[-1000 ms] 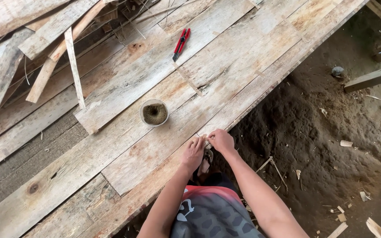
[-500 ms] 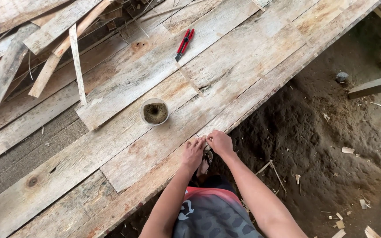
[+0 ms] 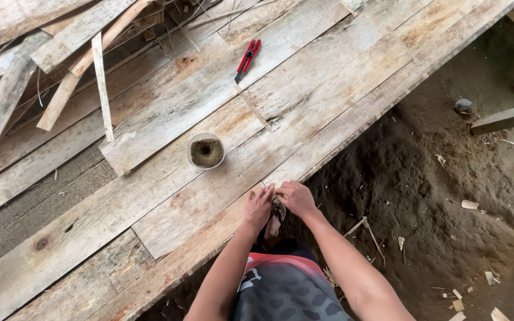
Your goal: The person repeatedly dips a small wooden stick into a container of dark paste and applies it to the surface of a wooden workbench. They use a utility knife to scrape or spread the substance on the wood. The person also picks up and discards small wood scraps from the workbench.
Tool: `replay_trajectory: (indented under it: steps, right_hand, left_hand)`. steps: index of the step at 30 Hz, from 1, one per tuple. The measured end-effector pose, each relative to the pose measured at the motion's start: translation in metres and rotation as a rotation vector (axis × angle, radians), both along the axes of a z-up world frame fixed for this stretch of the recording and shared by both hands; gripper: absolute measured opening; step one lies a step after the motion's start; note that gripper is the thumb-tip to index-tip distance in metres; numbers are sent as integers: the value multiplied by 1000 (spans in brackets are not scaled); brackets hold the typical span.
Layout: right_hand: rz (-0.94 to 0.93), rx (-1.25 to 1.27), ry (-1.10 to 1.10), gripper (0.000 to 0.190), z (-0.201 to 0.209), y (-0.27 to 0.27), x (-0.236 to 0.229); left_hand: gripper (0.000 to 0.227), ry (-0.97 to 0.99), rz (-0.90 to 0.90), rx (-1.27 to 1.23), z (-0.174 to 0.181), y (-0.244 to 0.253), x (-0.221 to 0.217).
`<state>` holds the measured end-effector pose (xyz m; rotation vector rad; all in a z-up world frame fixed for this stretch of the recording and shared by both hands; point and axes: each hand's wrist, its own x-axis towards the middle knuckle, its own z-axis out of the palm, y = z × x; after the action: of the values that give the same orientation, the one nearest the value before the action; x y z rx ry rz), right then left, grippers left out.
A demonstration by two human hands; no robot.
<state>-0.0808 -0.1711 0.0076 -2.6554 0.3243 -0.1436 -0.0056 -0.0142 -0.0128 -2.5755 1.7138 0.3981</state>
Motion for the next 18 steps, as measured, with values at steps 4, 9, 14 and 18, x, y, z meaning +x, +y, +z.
replay_trajectory:
  steps: [4,9,14,18]
  right_hand:
    - [-248,371,-49,5,30,-12,-5]
    - [-558,673,-24,21,60,-20,-3]
    - [-602,838,-9,26,86,-26,1]
    - [-649,934,-51,30,82,-30,5]
  left_hand:
    - [64,16,15,-106,15,9,5]
    - [67,-44,-35,-262,13,26,4]
    - [58,-71,-47,-288,16,32,6]
    - [61,-136,-56,-284,34,36,10]
